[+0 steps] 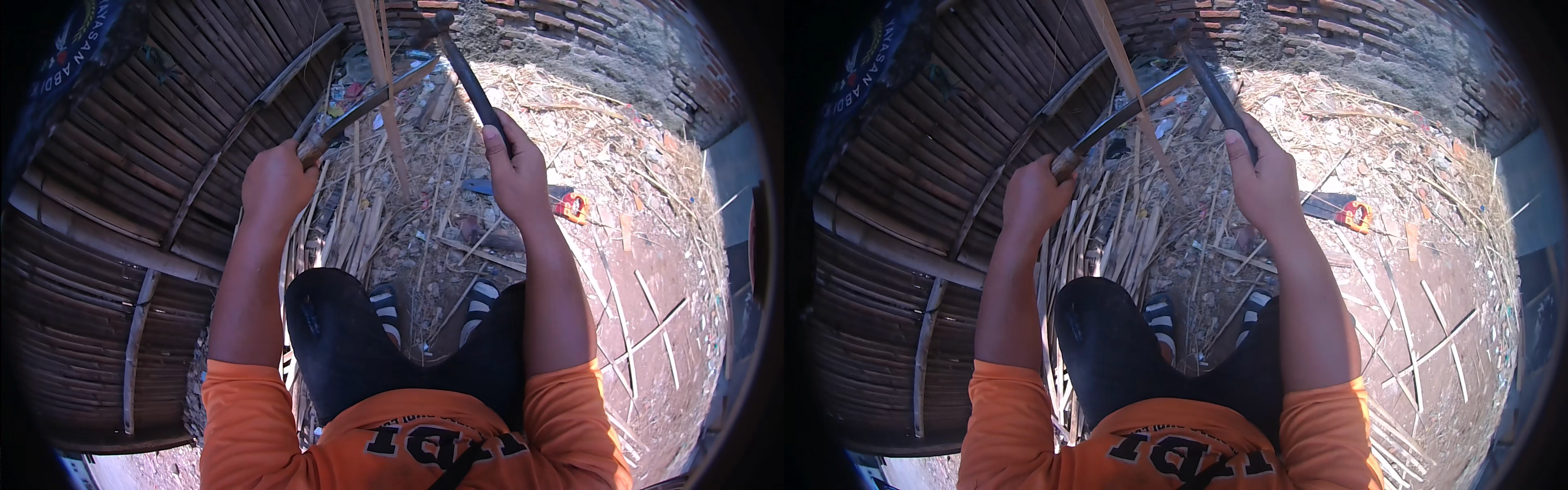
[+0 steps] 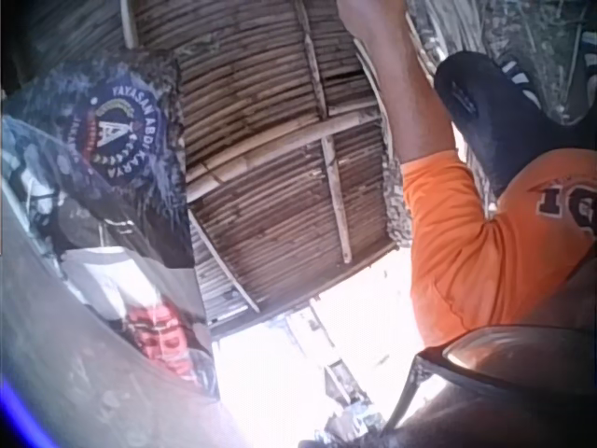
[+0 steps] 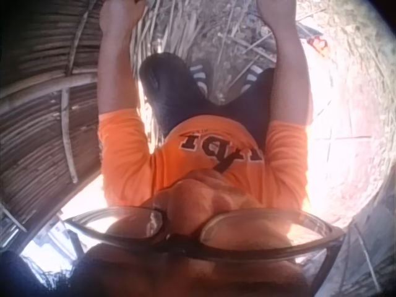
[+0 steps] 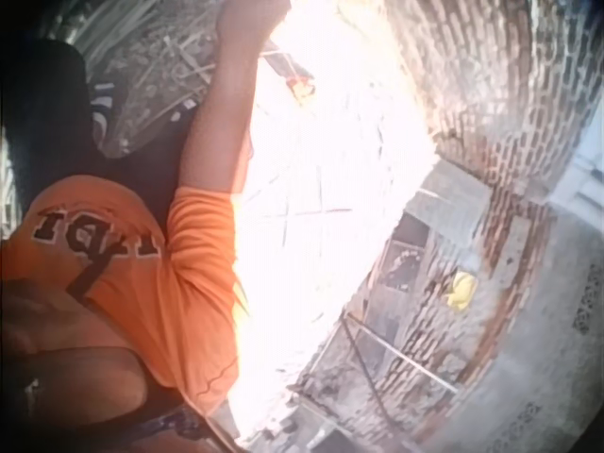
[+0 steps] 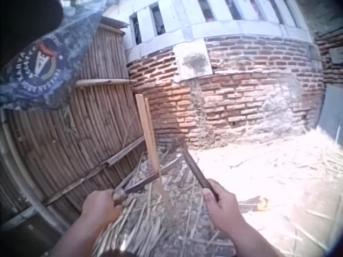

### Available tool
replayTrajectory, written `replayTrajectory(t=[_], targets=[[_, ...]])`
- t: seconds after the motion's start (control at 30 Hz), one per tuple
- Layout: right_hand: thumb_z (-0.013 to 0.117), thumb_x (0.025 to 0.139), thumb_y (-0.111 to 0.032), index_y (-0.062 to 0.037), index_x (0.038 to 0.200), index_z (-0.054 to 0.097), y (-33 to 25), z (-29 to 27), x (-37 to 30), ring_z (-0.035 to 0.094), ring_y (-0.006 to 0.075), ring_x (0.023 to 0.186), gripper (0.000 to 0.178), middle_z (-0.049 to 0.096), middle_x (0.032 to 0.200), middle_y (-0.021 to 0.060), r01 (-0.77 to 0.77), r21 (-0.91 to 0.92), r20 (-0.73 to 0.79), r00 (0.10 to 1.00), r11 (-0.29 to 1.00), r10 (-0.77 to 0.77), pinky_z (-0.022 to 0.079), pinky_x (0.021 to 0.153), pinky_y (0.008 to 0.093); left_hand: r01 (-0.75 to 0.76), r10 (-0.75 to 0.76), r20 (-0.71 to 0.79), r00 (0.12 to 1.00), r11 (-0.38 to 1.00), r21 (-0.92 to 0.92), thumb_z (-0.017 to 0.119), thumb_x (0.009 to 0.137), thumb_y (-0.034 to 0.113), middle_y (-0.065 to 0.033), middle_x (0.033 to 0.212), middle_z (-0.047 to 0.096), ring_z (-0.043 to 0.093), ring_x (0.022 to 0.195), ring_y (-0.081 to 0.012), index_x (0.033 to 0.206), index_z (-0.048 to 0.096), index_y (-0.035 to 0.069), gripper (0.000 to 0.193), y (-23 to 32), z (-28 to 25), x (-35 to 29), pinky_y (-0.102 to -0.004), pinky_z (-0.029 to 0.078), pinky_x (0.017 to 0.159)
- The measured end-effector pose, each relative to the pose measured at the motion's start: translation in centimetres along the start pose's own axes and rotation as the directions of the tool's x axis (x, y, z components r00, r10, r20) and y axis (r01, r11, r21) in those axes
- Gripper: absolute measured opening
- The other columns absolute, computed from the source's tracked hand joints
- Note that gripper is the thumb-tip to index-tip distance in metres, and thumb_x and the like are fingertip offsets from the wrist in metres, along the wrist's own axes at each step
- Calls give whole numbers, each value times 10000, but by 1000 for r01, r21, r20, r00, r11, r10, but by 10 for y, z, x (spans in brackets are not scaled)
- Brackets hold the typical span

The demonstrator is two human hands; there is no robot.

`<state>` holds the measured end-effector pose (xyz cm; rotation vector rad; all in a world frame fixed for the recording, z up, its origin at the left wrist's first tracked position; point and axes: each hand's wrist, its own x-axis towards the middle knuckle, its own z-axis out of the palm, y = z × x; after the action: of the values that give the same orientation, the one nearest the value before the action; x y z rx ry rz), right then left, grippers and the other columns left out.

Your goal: The person shaves and scrapes long strips of bamboo using a knife, occasionally using a hammer to tap the knife along the wood.

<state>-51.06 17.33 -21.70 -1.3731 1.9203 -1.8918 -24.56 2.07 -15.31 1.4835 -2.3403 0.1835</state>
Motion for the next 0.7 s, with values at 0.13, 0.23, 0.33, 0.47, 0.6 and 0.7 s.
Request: replayTrajectory(t=[0.13,0.23,0.33,0.47,0.6,0.7], targets=[[599,1046,-391,-15,1372,622,1,-1,-2,561,95,696,498,641,766,41,-137,-25,43,990,990,138,453,651,279,-4,3,19,1000,1000,18,762,843,320,-223,884,727,708,881,-422,1021,739,58,318,1,-2,2,-521,566,795],[588,1063,-354,-25,1363,629,-9,-2,-4,515,59,688,447,599,774,-12,-1,154,-52,999,988,9,425,633,248,-5,5,3,1000,1000,7,765,842,325,-224,886,727,709,884,-421,1023,739,52,328,1,1,-2,-523,566,802],[592,1059,-344,-23,1356,634,-3,-1,-3,533,81,700,439,612,786,10,21,87,-33,999,996,-18,444,652,264,-34,34,-21,999,999,24,766,844,329,-225,890,728,710,888,-420,1019,738,45,334,-1,5,0,-525,564,806],[596,1051,-338,-19,1341,642,23,9,-4,557,115,706,434,628,799,45,-42,-15,17,999,999,43,465,670,289,-14,14,-1,1000,1000,12,753,850,323,-233,893,724,701,894,-433,1005,731,38,326,7,0,5,-532,555,809],[565,1074,-366,-16,1389,597,-8,4,-7,502,52,685,473,590,771,-11,-9,191,-43,999,982,18,418,630,246,-6,6,-3,1000,1000,-12,734,862,336,-250,888,713,685,899,-456,982,723,35,324,-1,6,2,-547,537,800],[565,1075,-341,-25,1385,600,-4,3,-6,512,61,695,444,592,771,-12,43,157,-80,996,987,-31,426,636,256,8,-8,19,1000,1000,18,740,862,331,-229,908,725,701,906,-432,1029,730,44,332,0,9,-2,-526,557,821]])
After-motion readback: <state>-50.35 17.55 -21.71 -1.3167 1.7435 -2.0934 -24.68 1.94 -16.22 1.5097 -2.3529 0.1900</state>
